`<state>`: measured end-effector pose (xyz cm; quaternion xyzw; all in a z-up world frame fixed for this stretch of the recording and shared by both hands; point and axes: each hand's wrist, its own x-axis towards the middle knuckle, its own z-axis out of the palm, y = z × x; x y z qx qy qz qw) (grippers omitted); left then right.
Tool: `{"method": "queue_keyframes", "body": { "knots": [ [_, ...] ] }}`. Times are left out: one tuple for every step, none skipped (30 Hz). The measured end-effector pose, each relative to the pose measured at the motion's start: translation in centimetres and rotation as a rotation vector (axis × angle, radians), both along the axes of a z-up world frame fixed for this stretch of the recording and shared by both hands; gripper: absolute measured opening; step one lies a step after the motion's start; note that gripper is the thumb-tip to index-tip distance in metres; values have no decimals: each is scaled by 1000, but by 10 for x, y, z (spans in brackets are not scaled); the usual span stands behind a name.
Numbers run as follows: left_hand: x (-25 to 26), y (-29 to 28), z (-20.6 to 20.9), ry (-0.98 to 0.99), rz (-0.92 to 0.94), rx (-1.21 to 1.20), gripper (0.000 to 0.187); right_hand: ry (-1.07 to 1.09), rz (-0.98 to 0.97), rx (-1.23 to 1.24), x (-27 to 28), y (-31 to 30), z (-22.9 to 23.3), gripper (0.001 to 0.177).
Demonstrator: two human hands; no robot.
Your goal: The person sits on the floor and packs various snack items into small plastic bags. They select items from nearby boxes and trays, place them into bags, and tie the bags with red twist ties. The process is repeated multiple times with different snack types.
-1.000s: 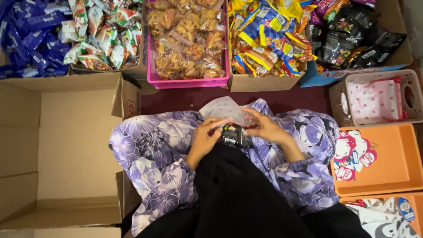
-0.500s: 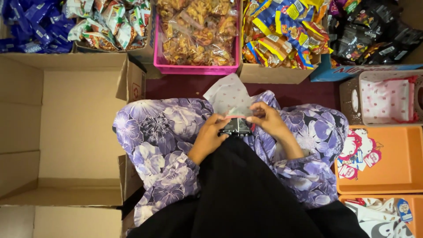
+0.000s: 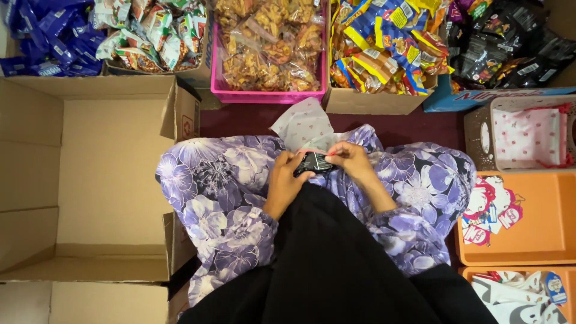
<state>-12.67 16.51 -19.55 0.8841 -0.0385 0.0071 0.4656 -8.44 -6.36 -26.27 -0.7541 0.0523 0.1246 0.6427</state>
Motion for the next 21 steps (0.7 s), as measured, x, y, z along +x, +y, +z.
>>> {"method": "queue_keyframes", "body": {
  "knots": [
    [0, -1, 2, -2, -1, 2, 64, -2, -1, 2, -3, -1, 9, 23],
    [1, -1, 5, -17, 34, -17, 58, -49, -25, -87, -6, -1, 19, 21],
    [2, -3, 7, -32, 69, -38, 52, -98, -49, -178, -8, -3, 28, 18],
    [4, -4, 8, -36, 67, -38, 52, -101, -51, -178, -15, 2, 42, 18],
    [6, -5, 9, -73, 109, -53, 46, -122, -76, -209, -22, 6, 55, 19],
    [7, -6, 9, -111, 151, -68, 41, -143, -102, -239, -29, 10, 69, 19],
    [9, -8, 17, -114, 147, -69, 41, -146, -107, -240, -32, 10, 76, 19],
    [11, -9, 25, -122, 142, -22, 36, -149, -130, -213, -36, 9, 84, 18],
    [14, -12, 33, -132, 137, 24, 31, -154, -154, -186, -39, 8, 91, 18],
    [13, -16, 46, -137, 131, 22, 31, -158, -161, -188, -38, 0, 102, 18],
    [14, -20, 59, -137, 72, 74, 32, -260, -179, -243, -36, -8, 114, 15],
    [13, -24, 73, -138, 12, 127, 32, -362, -198, -299, -34, -16, 125, 13],
    [15, -31, 82, -138, 7, 127, 32, -361, -204, -300, -33, -16, 146, 13],
    [17, -38, 91, -182, -17, 137, 32, -356, -189, -265, -32, -15, 168, 12],
    [20, -45, 100, -231, -41, 146, 33, -355, -174, -230, -29, -15, 189, 12],
    [24, -51, 104, -236, -45, 146, 33, -359, -179, -230, -29, -10, 198, 12],
    [29, -57, 109, -231, -42, 31, 33, -358, -148, -192, -27, -8, 208, 27],
    [34, -64, 113, -225, -39, -85, 33, -357, -118, -154, -26, -5, 217, 42],
    [34, -68, 118, -230, -46, -87, 33, -361, -124, -156, -24, -8, 207, 42],
    [34, -71, 124, -236, -90, -165, 32, -315, -181, -193, -22, -12, 196, 49],
    [33, -73, 129, -240, -134, -241, 32, -267, -237, -226, -20, -14, 184, 56]
  ]
}}
